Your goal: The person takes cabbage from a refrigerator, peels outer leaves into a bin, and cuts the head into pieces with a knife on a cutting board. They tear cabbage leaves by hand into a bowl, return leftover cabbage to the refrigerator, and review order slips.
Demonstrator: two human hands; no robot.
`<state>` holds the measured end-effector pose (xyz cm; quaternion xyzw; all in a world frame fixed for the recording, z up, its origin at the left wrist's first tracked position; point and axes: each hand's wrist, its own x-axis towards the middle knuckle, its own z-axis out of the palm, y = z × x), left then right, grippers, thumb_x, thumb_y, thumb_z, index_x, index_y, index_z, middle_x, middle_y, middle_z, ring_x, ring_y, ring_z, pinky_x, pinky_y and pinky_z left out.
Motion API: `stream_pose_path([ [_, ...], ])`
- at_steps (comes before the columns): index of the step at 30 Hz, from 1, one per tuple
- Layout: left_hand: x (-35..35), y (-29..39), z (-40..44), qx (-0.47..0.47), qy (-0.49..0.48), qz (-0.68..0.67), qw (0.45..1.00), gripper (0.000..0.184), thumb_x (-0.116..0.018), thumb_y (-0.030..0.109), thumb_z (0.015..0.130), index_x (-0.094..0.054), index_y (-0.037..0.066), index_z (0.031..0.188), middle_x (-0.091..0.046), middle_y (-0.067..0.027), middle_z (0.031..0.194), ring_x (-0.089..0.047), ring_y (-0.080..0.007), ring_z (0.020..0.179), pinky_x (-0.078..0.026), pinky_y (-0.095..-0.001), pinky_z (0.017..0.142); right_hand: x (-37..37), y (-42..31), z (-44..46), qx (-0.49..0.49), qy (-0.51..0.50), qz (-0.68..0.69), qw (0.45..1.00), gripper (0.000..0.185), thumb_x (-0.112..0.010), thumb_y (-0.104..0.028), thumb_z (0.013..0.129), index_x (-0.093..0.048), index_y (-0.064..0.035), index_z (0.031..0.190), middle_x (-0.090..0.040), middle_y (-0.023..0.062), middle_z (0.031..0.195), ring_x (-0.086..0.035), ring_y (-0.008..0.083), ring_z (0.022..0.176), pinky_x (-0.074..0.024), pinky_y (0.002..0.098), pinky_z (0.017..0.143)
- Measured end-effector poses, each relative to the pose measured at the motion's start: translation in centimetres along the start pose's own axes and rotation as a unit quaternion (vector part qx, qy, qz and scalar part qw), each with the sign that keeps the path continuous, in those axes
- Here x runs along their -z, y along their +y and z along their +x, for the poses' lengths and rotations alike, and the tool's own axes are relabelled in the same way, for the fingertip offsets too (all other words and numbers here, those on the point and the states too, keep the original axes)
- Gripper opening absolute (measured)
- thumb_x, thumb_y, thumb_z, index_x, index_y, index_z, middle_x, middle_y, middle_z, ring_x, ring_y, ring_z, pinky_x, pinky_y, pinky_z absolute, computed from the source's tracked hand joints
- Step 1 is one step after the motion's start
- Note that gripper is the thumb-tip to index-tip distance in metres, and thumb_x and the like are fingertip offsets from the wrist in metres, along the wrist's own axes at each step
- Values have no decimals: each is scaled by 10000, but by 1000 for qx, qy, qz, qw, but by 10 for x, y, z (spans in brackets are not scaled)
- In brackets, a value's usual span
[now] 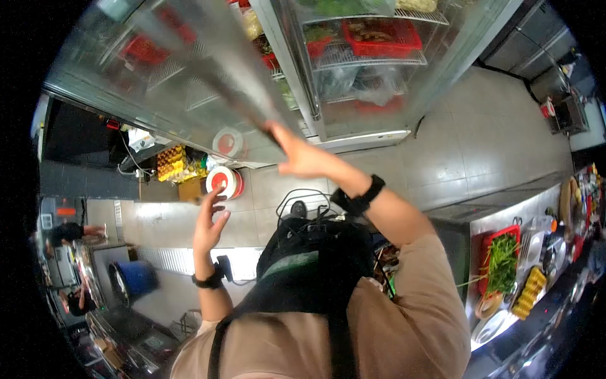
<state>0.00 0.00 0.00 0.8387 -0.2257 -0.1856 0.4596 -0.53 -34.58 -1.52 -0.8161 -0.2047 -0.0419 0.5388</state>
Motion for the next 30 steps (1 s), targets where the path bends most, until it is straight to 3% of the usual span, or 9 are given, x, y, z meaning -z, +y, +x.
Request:
stream_pose_path([
  [3, -39, 28, -9, -55, 50, -4, 997, 693, -696, 121, 857, -365, 72, 1464, -469, -140, 1399, -478, -285, 1278, -425, -412, 1024, 37, -4, -24, -2, -168, 50, 984, 842, -672, -132, 827, -209, 1, 1518, -280, 229, 1546, -301, 284, 1426, -243, 364, 1168],
  [5, -64, 41, -54, -44, 83, -82, 992, 715, -707, 134, 849, -353, 40, 1462, -474, -139, 1386, -480, -273, 1274, -421, -416, 1028, 41, -10, -50, -162, -504, 174, 830, 652, -664, -199, 893, -387, -4, 1450, -488, 209, 1415, -484, 254, 1290, -375, 352, 1086],
  [7, -47, 34, -74, -50, 120, -93, 987, 741, -641, 224, 889, -274, 51, 1509, -354, -151, 1518, -349, -299, 1394, -306, -446, 1124, 16, 42, -38, -162, -437, 217, 858, 500, -654, -246, 917, -520, -41, 1353, -641, 138, 1222, -626, 224, 1058, -478, 347, 957],
  [9, -50, 5, -110, -1, 217, -177, 960, 825, -721, 218, 835, -264, 14, 1492, -416, -154, 1452, -389, -311, 1350, -291, -441, 1125, 2, 79, -7, -136, -341, 53, 929, 460, -640, -234, 908, -552, -32, 1312, -656, 150, 1182, -646, 252, 1001, -488, 353, 937],
  [12, -58, -38, -155, -31, 344, -204, 916, 913, -737, 290, 819, -211, 12, 1511, -379, -177, 1478, -325, -300, 1395, -233, -432, 1154, -18, 128, 44, -138, -225, -112, 958, 424, -639, -216, 873, -594, -12, 1242, -660, 165, 1168, -639, 291, 1037, -495, 363, 915],
  [15, -42, -16, -157, -22, 424, -164, 891, 908, -696, 469, 853, -246, 13, 1496, -488, -174, 1381, -438, -294, 1311, -296, -436, 1131, -58, 205, 98, -156, -105, -140, 972, 440, -669, -219, 839, -605, -14, 1224, -663, 168, 1156, -638, 301, 1044, -499, 372, 897],
  [17, -31, -22, -170, 116, 549, -118, 819, 833, -651, 506, 878, -316, 11, 1458, -568, -137, 1267, -513, -260, 1214, -367, -423, 1079, -70, 238, 131, -177, 23, -137, 974, 428, -698, -200, 811, -619, -12, 1187, -667, 194, 1115, -644, 304, 1026, -503, 375, 873],
  [19, -13, -91, -201, -39, 538, -196, 819, 625, -600, 445, 934, -420, 53, 1386, -601, -70, 1113, -564, -213, 1004, -447, -422, 957, -80, 300, 167, -269, 53, -60, 960, 556, -702, -281, 807, -550, -11, 1269, -645, 225, 1147, -614, 373, 1054, -486, 412, 919],
  [30, 31, -230, -167, 93, 691, -123, 706, 577, -598, 418, 939, -440, 61, 1364, -604, -66, 1101, -566, -208, 991, -455, -413, 942, -81, 480, 344, -344, 226, -77, 908, 543, -631, -284, 900, -480, -30, 1356, -602, 197, 1247, -600, 327, 1094, -496, 405, 905],
])
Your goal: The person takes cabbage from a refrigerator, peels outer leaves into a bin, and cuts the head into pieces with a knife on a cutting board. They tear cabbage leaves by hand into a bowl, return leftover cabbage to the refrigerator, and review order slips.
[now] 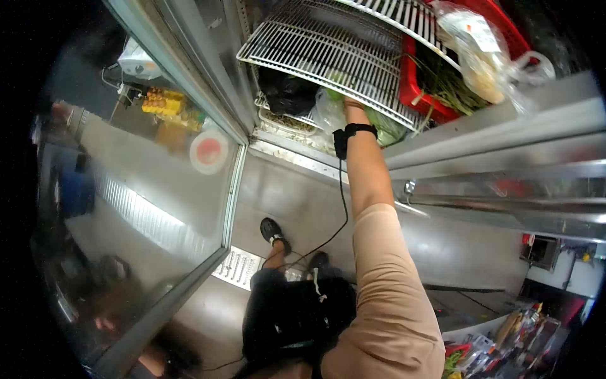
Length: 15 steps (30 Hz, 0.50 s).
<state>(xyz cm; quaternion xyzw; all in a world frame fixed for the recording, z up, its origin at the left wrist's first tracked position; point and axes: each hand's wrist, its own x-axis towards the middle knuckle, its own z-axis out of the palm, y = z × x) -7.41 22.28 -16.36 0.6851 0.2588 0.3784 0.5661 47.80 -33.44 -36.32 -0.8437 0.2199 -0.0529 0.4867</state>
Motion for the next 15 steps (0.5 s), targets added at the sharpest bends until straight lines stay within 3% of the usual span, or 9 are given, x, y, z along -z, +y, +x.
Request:
stream_pose_path([
  [15, -17, -50, 58, 25, 15, 50, 998, 512, -594, 381, 947, -466, 71, 1333, -607, -60, 1085, -569, -200, 973, -466, -402, 922, -50, 45, 49, -49, 81, 207, 974, 491, -566, -257, 964, -449, -57, 1396, -551, 155, 1324, -578, 285, 1119, -527, 433, 865],
])
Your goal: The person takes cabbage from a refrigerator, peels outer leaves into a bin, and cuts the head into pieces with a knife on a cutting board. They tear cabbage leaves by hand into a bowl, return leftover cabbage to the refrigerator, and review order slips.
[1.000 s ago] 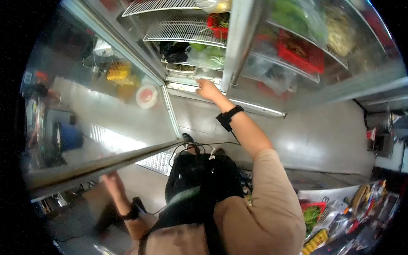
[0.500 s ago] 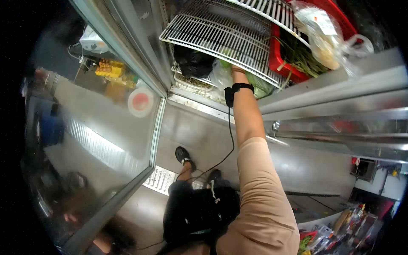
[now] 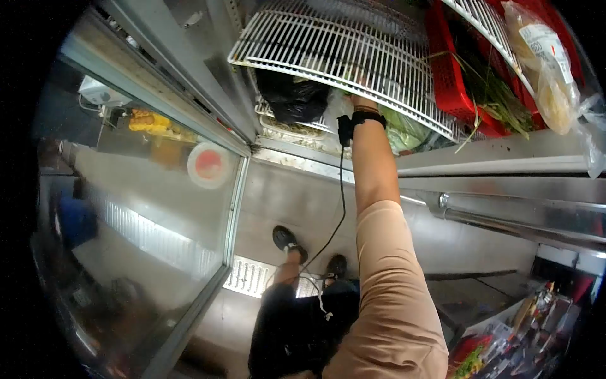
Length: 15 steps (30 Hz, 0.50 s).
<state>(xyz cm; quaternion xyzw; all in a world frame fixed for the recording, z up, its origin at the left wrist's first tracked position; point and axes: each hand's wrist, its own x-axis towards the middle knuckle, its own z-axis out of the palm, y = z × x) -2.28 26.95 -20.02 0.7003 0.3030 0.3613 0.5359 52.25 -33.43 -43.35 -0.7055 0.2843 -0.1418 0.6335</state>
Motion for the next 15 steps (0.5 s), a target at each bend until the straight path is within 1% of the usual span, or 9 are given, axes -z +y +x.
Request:
stream_pose_path([
  [3, -2, -1, 3, 1, -4, 0, 1000, 499, -594, 373, 948, -472, 73, 1327, -608, -59, 1082, -570, -199, 970, -469, -399, 919, -9, -1, -4, -12, -10, 74, 997, 481, -553, -252, 976, -443, -62, 1404, -541, 146, 1339, -573, 276, 1124, -533, 439, 857],
  [6, -2, 2, 2, -6, -4, 1, 1000, 486, -593, 366, 950, -477, 75, 1321, -608, -58, 1079, -570, -198, 966, -471, -397, 915, -17, -1, -14, -41, -33, 193, 980, 471, -540, -247, 989, -437, -68, 1413, -531, 138, 1355, -569, 268, 1129, -539, 444, 849],
  [8, -1, 5, -1, -12, -5, -1, 1000, 477, -593, 361, 951, -481, 77, 1317, -609, -57, 1077, -570, -197, 964, -472, -395, 912, -17, -2, -21, -88, -31, 346, 933, 464, -531, -243, 998, -433, -71, 1418, -524, 132, 1365, -566, 262, 1132, -543, 448, 844],
  [9, -1, 7, -2, -17, -6, -2, 1000, 473, -592, 359, 951, -482, 77, 1315, -609, -57, 1076, -571, -196, 962, -473, -395, 911, -13, -19, -34, -136, 16, 453, 881, 507, -572, -180, 974, -403, -68, 1439, -601, 149, 1256, -625, 245, 1024, -540, 434, 831],
  [10, -1, 9, -3, -18, -9, -3, 1000, 468, -592, 356, 952, -484, 78, 1313, -609, -57, 1075, -571, -196, 961, -474, -394, 909, -12, -16, -38, -134, 21, 456, 879, 507, -572, -180, 974, -403, -68, 1439, -601, 149, 1256, -625, 245, 1024, -540, 434, 831],
  [11, -2, 10, -3, -21, -13, -3, 1000, 464, -592, 354, 953, -486, 79, 1311, -609, -56, 1074, -571, -195, 960, -474, -393, 908, -9, -14, -42, -126, 73, 409, 901, 534, -583, -142, 961, -382, -71, 1451, -604, 147, 1251, -630, 225, 1014, -538, 407, 834],
  [13, -1, 15, -5, -25, -16, -5, 1000, 456, -591, 349, 954, -489, 80, 1307, -610, -55, 1072, -571, -194, 958, -476, -391, 905, 13, -51, -94, -156, 50, 353, 921, 754, -591, 2, 889, -187, -147, 1508, -456, 172, 1403, -511, 302, 1206, -465, 413, 955],
  [14, -2, 16, -7, -28, -15, -7, 999, 451, -591, 346, 954, -491, 81, 1305, -610, -55, 1071, -571, -194, 957, -477, -391, 904, 19, -51, -105, -154, 51, 356, 920, 754, -591, 2, 889, -187, -147, 1508, -456, 172, 1403, -511, 302, 1206, -465, 413, 955],
  [15, 0, 18, -8, -27, -16, -7, 999, 447, -591, 344, 955, -493, 81, 1303, -610, -55, 1070, -572, -193, 955, -477, -390, 903, 22, -45, -110, -108, 59, 416, 901, 716, -562, 16, 899, -206, -148, 1497, -459, 173, 1388, -511, 302, 1196, -467, 410, 964],
])
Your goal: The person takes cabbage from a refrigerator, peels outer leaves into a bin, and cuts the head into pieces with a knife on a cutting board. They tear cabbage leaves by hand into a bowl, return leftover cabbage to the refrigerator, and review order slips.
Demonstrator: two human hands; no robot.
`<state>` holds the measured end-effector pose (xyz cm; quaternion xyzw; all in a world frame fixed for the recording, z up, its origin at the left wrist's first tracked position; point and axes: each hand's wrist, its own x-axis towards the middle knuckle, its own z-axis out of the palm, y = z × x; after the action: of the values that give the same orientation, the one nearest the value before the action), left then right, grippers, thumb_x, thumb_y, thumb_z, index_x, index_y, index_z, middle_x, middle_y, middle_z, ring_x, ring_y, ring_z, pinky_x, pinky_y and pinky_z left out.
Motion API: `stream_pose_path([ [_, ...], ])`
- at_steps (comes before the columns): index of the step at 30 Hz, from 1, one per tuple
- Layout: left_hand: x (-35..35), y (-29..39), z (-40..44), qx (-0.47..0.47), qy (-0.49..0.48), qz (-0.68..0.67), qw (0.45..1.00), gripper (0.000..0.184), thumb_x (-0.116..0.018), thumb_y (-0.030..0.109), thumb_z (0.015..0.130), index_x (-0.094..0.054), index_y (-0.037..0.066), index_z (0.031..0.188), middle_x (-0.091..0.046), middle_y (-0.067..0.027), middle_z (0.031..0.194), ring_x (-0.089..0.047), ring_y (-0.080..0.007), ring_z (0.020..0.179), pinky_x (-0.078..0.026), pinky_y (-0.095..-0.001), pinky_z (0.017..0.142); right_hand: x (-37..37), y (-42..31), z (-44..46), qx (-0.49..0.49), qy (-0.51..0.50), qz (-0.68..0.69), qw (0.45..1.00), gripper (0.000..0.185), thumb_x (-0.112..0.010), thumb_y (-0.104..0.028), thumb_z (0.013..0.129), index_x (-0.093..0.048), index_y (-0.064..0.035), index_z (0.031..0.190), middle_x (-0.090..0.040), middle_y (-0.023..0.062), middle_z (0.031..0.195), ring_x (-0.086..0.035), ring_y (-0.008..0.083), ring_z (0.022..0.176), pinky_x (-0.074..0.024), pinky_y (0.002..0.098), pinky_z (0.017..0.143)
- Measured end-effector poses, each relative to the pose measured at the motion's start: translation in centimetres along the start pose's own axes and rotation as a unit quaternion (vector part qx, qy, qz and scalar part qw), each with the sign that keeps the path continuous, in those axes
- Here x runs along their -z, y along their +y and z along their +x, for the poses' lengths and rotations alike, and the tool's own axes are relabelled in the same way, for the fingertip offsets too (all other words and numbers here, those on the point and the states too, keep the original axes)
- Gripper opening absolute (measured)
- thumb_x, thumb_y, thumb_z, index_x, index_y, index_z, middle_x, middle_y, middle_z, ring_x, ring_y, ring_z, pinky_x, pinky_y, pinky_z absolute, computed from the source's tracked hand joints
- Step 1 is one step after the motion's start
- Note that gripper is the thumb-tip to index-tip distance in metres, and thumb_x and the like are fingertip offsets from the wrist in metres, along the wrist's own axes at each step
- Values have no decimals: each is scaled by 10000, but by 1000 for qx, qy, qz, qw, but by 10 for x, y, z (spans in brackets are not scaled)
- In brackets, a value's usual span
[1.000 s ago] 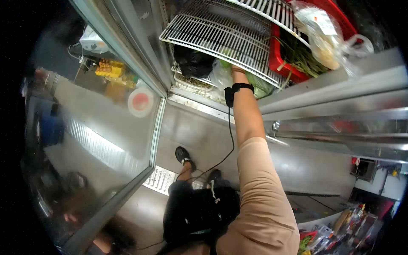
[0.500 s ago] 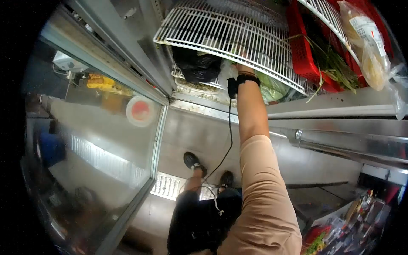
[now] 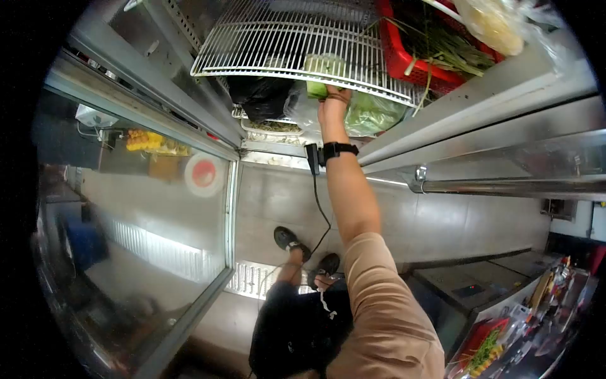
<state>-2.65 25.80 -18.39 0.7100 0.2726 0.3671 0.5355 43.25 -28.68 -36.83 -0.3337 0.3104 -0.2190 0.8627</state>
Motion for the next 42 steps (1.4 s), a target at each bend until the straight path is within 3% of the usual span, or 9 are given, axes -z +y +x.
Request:
stream_pose_path([
  [9, 23, 33, -6, -21, -2, -1, 1000, 409, -589, 322, 959, -509, 88, 1285, -612, -51, 1060, -573, -189, 945, -484, -383, 891, 63, -38, -103, 6, -230, 141, 963, 530, -539, -105, 931, -358, -68, 1428, -513, 131, 1331, -520, 313, 1213, -438, 545, 1014],
  [16, 69, 86, -11, -46, -49, -15, 998, 379, -587, 304, 963, -522, 92, 1270, -614, -49, 1052, -574, -186, 936, -489, -378, 881, 143, -129, -246, -316, -296, 320, 842, 558, -462, -381, 949, -404, -97, 1426, -451, 117, 1459, -426, 362, 1332, -367, 591, 1077],
  [19, 86, 107, -22, -47, -88, -36, 994, 367, -587, 297, 964, -527, 94, 1264, -614, -48, 1049, -575, -184, 933, -491, -375, 878, 175, -200, -302, 53, -429, -278, 858, 635, -515, -469, 919, -398, -133, 1444, -437, 95, 1475, -403, 385, 1342, -343, 634, 1069],
  [21, 96, 110, -28, -36, -108, -23, 993, 359, -586, 292, 965, -530, 96, 1260, -615, -47, 1047, -575, -183, 930, -493, -374, 875, 202, -240, -320, -238, -362, 15, 901, 713, -589, -492, 886, -362, -160, 1475, -404, 100, 1498, -376, 375, 1365, -323, 614, 1093],
  [24, 77, 140, -63, 117, -213, -283, 928, 367, -644, 304, 930, -554, 96, 1218, -629, -61, 1052, -592, -177, 940, -507, -344, 857, 215, -311, -350, -318, -374, 156, 857, 747, -636, -455, 872, -336, -164, 1491, -379, 104, 1513, -363, 351, 1380, -318, 559, 1121],
  [28, 68, 135, -87, 2, -205, -107, 973, 238, -535, 109, 969, -527, 45, 1197, -561, -52, 1047, -540, -193, 960, -473, -324, 881, 237, -365, -380, -331, -367, 299, 816, 812, -674, -419, 858, -280, -150, 1515, -382, 125, 1503, -359, 316, 1392, -321, 469, 1148],
  [31, 80, 121, -76, -60, -294, 90, 950, 451, -686, 347, 893, -562, 92, 1244, -645, -76, 1135, -609, -198, 1056, -493, -355, 942, 246, -381, -385, -178, -369, 165, 897, 900, -729, -348, 819, -223, -126, 1531, -390, 130, 1487, -396, 310, 1368, -349, 465, 1134],
  [34, 50, 149, -112, 57, -403, -215, 888, 421, -657, 353, 919, -613, 54, 1212, -655, -79, 1166, -598, -203, 1081, -459, -378, 980, 249, -383, -388, -141, -320, 82, 933, 1071, -828, -241, 692, -183, -120, 1538, -374, 141, 1490, -437, 338, 1337, -406, 492, 1092],
  [42, 42, 148, -124, 85, -406, -163, 895, 470, -707, 219, 897, -530, 30, 1289, -587, -81, 1286, -537, -209, 1190, -367, -351, 1086, 240, -376, -405, -88, -347, 24, 933, 1036, -834, -137, 667, -240, -79, 1514, -434, 126, 1431, -488, 268, 1282, -424, 400, 1070],
])
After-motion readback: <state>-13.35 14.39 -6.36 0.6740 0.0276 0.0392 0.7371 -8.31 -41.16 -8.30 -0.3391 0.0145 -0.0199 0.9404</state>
